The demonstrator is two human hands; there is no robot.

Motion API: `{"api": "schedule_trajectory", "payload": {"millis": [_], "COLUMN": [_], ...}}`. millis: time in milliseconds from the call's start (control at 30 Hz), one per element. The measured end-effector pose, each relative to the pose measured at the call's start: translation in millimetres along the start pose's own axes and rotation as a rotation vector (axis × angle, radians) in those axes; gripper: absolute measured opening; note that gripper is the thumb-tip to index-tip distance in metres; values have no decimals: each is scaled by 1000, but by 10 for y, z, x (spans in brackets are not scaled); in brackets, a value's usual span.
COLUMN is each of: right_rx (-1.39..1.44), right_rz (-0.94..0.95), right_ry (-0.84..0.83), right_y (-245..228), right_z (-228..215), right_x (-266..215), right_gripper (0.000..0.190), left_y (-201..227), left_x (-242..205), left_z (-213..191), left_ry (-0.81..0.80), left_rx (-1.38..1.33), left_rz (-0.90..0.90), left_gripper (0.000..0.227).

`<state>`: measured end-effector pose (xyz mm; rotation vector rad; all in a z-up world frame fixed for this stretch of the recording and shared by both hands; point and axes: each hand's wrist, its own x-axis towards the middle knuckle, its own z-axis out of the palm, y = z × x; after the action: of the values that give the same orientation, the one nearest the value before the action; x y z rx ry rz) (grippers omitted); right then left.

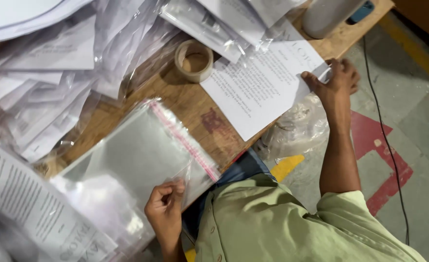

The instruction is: The person packs documents into plastic sleeves, folding some sheets and sliding them into the sleeves by hand.

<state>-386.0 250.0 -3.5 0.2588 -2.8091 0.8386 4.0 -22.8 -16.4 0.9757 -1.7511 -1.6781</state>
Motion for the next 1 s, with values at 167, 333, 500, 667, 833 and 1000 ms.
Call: {"api": "schedule_trajectory", "payload": {"millis": [167,333,500,667,833,1000], "right_rx": [48,70,364,511,350,264], "right_rz": [69,22,51,67,-32,-57], "right_ry": [-66,16,139,45,54,46], "right_y": [-59,14,122,-92,-34,-46], "right_z": [-13,30,140,32,61,52], "right_x": [-17,-5,52,11,25,40], "right_gripper": [67,57,22,38,47,47], "left_y": [41,-18,89,1,49,33], "left_x": [30,8,13,-2,0,6], "left_z": [21,36,78,58,73,74], "left_ry": [-1,26,40,61,61,58], "left_rx": [-38,-5,-6,47,54,55], "left_rz": [-11,-29,-5,-8,19,20], "left_gripper": [18,19,20,22,22,22]}}
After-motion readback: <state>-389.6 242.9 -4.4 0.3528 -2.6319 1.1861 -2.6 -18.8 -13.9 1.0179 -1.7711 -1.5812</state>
